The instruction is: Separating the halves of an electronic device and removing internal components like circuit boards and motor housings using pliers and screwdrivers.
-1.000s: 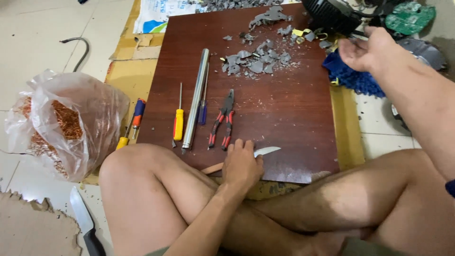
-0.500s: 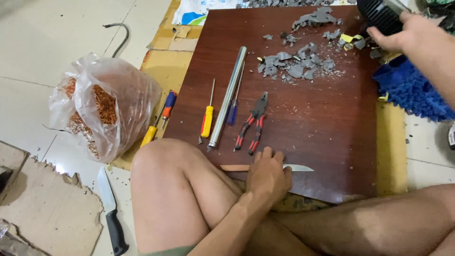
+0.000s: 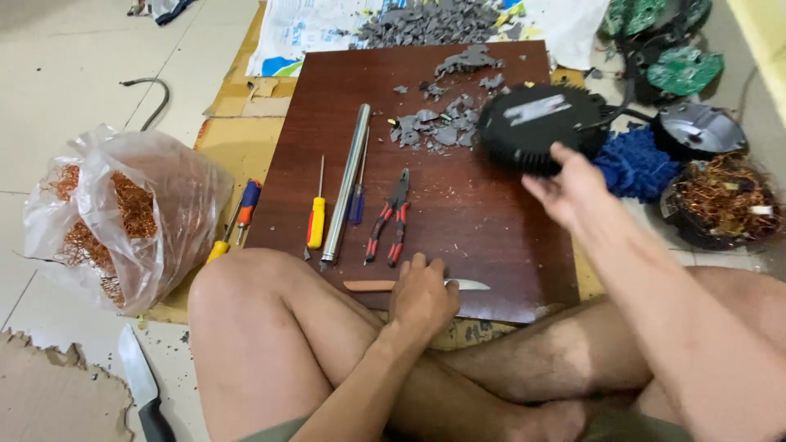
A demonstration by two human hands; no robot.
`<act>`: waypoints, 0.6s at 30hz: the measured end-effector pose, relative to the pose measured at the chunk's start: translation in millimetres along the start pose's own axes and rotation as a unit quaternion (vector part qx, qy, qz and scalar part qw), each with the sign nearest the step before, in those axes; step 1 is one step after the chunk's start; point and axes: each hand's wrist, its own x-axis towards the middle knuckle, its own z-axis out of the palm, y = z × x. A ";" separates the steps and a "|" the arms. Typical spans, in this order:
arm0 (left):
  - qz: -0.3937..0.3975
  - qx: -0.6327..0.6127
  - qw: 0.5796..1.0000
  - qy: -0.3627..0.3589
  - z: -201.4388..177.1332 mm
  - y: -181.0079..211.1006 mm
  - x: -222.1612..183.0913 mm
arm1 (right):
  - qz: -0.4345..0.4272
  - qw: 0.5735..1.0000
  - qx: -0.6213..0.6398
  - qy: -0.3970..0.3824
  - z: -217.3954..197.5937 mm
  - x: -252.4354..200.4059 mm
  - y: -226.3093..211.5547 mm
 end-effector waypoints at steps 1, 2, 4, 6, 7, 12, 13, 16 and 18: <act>-0.007 0.007 1.000 -0.013 0.6 0.3 -0.2 | -0.020 0.999 -0.045 -0.008 -4.9 -10.1 6.9; -0.014 0.014 0.999 -0.025 1.2 0.3 -0.1 | -0.040 0.995 -0.089 -0.015 -9.6 -19.8 14.1; -0.009 0.061 0.998 -0.007 3.4 -0.6 -4.3 | -0.061 0.986 -0.156 -0.017 -12.7 -52.6 13.3; -0.010 0.106 0.994 0.010 5.2 -4.4 -6.6 | -0.076 0.971 -0.226 -0.020 -18.5 -74.0 12.9; -0.014 0.123 0.992 -0.008 5.9 -6.8 -4.3 | -0.089 0.963 -0.252 -0.024 -23.9 -78.4 10.8; -0.011 0.153 0.988 -0.017 4.5 -4.5 -4.1 | -0.061 0.945 -0.320 -0.034 -11.0 -155.7 -13.2; -0.010 0.154 0.988 -0.021 2.1 -3.6 -5.3 | -0.053 0.944 -0.323 -0.031 -13.5 -164.8 -13.7; -0.008 0.152 0.988 -0.030 -1.9 -3.0 -6.1 | -0.040 0.940 -0.337 -0.028 -8.1 -201.5 -15.8; -0.007 0.150 0.988 -0.036 -4.3 -1.5 -8.3 | -0.034 0.937 -0.347 -0.027 -12.5 -209.3 -12.3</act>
